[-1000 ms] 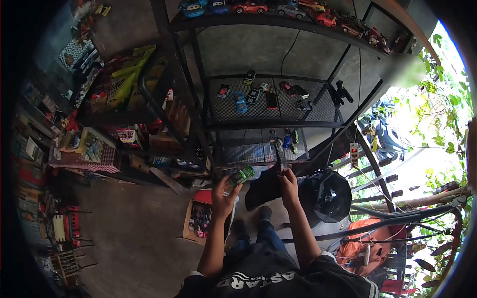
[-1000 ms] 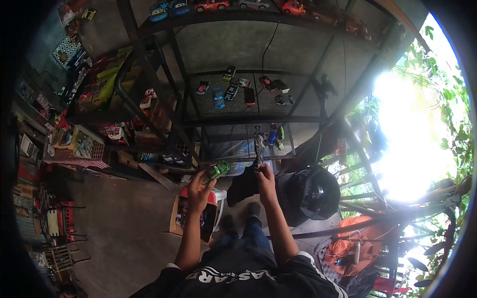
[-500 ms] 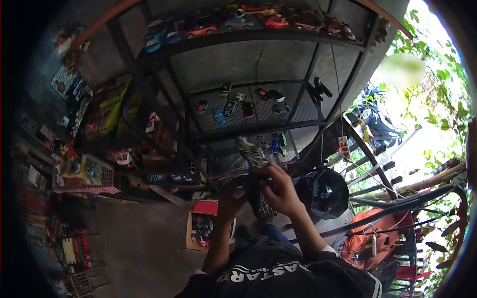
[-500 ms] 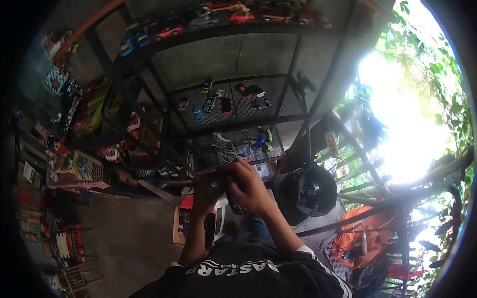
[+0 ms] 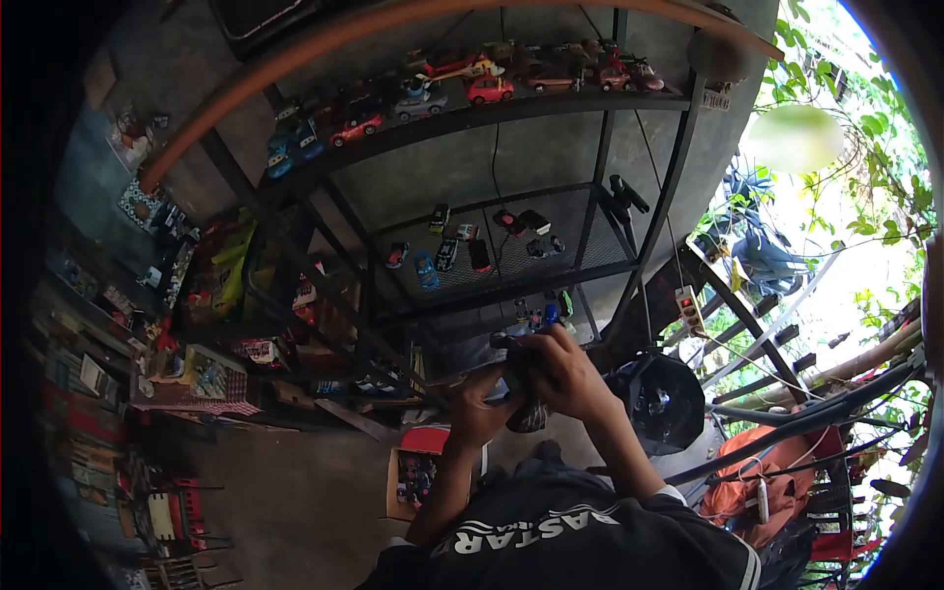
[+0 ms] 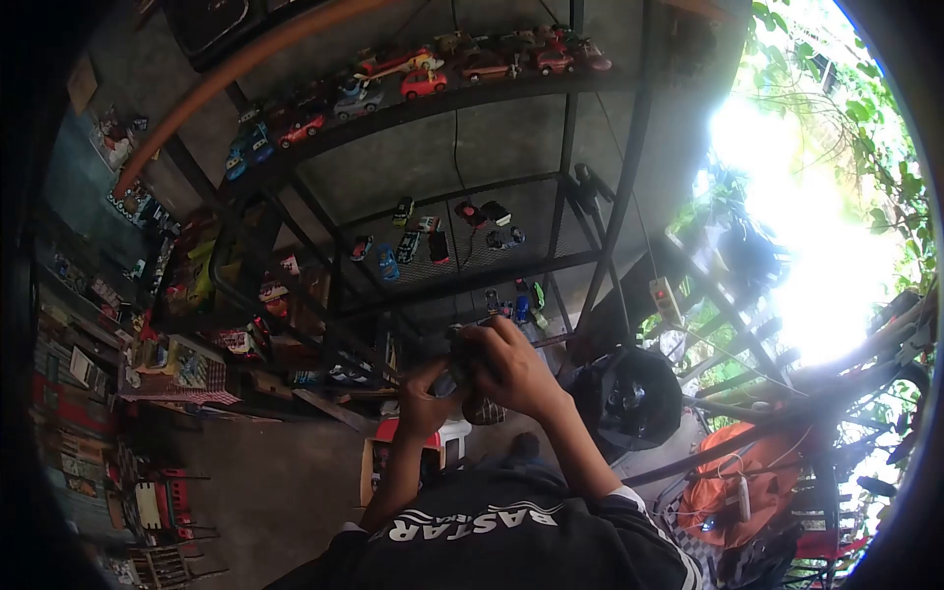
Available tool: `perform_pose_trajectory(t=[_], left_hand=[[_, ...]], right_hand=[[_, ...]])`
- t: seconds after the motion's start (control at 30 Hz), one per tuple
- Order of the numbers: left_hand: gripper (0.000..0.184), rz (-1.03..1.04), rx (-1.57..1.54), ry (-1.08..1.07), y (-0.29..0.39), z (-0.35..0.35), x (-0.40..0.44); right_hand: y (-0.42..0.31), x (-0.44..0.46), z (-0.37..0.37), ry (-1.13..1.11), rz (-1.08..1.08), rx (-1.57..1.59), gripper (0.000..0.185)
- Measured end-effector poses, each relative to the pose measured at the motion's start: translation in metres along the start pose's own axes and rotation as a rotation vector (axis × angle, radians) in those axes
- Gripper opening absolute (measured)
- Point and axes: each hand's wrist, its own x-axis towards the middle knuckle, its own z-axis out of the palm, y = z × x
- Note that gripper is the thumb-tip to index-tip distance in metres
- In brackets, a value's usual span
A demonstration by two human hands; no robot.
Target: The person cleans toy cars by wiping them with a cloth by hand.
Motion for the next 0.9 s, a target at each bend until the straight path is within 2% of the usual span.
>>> perform_pose_trajectory(t=[0.03,0.07,0.2,0.3,0.4,0.47,0.57,0.8,0.9], left_hand=[[0.039,0.0,0.023,-0.032,0.004,0.003,0.004],[0.04,0.0,0.045,-0.063,0.008,0.005,0.007],[0.044,-0.023,0.04,-0.108,0.015,0.016,0.019],[0.043,-0.122,-0.071,-0.137,0.007,0.026,0.024],[0.036,-0.22,-0.233,-0.079,-0.002,0.039,0.026],[0.032,-0.343,-0.419,-0.032,-0.008,0.045,0.028],[0.029,-0.404,-0.542,-0.029,0.002,0.047,0.034],[0.032,-0.403,-0.599,0.127,0.003,0.049,0.029],[0.035,-0.489,-0.551,0.202,-0.008,0.053,0.018]], right_hand=[[0.0,0.001,-0.007,0.071,-0.007,-0.071,0.055],[-0.001,0.001,-0.018,0.006,0.053,-0.001,0.058],[0.029,-0.003,-0.02,0.014,0.026,0.093,0.055],[0.035,-0.001,-0.017,-0.017,-0.041,0.141,0.052],[0.033,0.005,-0.022,0.02,-0.081,0.061,0.051],[0.043,0.005,-0.022,0.009,-0.105,0.097,0.051],[0.063,0.002,-0.018,0.052,-0.1,0.227,0.051],[0.088,0.013,-0.011,-0.007,-0.062,0.421,0.044],[0.094,0.017,-0.011,-0.071,-0.032,0.405,0.042]])
